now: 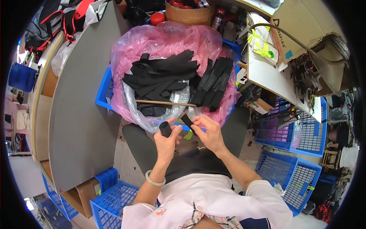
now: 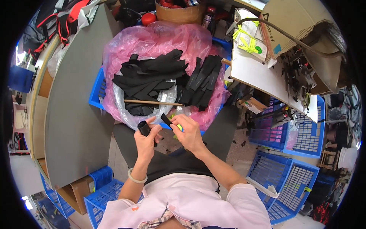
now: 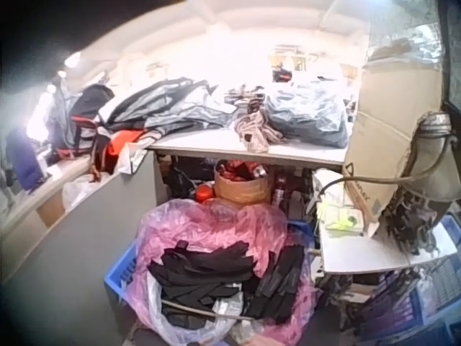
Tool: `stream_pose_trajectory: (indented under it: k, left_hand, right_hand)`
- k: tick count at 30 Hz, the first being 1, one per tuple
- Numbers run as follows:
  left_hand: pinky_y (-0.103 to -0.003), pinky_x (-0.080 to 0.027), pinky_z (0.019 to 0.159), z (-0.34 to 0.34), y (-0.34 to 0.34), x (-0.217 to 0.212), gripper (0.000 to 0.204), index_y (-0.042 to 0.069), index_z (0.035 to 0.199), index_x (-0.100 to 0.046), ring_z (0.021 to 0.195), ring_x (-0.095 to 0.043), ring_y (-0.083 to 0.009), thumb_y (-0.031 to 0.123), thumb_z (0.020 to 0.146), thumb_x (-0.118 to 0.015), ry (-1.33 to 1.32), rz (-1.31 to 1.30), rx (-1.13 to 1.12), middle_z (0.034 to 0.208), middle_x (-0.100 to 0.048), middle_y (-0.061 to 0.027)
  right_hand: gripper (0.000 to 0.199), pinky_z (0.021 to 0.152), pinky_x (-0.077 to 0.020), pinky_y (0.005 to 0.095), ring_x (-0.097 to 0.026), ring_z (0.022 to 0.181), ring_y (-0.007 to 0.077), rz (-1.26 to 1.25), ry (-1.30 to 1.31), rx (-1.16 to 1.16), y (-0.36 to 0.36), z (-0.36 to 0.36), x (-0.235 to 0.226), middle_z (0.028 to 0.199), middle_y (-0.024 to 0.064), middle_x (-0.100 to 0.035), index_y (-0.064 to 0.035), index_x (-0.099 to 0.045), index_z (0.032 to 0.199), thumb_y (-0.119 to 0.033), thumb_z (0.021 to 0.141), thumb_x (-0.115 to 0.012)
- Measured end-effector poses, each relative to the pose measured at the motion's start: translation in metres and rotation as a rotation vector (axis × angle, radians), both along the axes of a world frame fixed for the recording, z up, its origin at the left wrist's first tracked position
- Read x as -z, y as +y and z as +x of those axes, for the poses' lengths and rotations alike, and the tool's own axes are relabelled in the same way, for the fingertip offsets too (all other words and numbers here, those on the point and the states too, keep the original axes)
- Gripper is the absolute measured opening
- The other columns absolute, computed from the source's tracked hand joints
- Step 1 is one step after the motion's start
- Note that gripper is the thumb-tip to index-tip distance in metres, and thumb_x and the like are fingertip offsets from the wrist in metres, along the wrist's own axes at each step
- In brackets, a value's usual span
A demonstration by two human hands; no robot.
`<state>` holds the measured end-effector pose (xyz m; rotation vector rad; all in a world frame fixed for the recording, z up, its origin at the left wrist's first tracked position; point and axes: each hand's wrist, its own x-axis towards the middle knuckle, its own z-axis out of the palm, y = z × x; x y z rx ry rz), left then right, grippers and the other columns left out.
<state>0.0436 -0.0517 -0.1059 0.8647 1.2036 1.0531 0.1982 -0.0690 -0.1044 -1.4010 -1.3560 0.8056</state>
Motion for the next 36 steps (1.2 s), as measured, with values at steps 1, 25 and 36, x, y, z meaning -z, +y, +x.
stream_pose_trajectory:
  k: [1, 25, 36]
  left_hand:
    - [-0.017, -0.039, 0.045, -0.002, 0.001, -0.008, 0.026, -0.003, 0.098, -0.059, 0.051, -0.05, -0.0052, 0.008, 0.077, -0.067, 0.03, 0.025, 0.065, 0.071, -0.06, -0.0024]
    - [-0.042, -0.044, 0.096, -0.007, 0.053, 0.001, 0.012, -0.002, 0.093, -0.045, 0.098, -0.055, -0.0296, 0.0, 0.085, -0.054, -1.027, -0.565, -0.269, 0.098, -0.055, -0.0199]
    - [-0.042, -0.044, 0.097, 0.005, 0.048, 0.002, 0.014, -0.007, 0.096, -0.043, 0.107, -0.053, -0.0328, 0.0, 0.087, -0.051, -0.832, -0.444, -0.32, 0.109, -0.054, -0.024]
  right_hand:
    - [0.01, 0.069, -0.0457, 0.0324, -0.06, 0.078, 0.0282, 0.088, -0.16, -0.037, -0.001, 0.0, 0.002, 0.084, 0.0122, -0.062, -0.0008, -0.055, 0.074, -0.005, 0.071, -0.063]
    - [0.012, 0.059, -0.047, 0.0302, -0.059, 0.07, 0.0226, 0.306, -0.206, 0.019, 0.004, -0.004, -0.027, 0.082, 0.0074, -0.059, 0.0, -0.063, 0.074, -0.001, 0.064, -0.069]
    - [0.011, 0.057, -0.0456, 0.0297, -0.057, 0.065, 0.0226, 0.233, -0.247, -0.068, 0.009, -0.016, -0.03, 0.075, 0.0087, -0.059, 0.0009, -0.063, 0.072, -0.002, 0.064, -0.07]
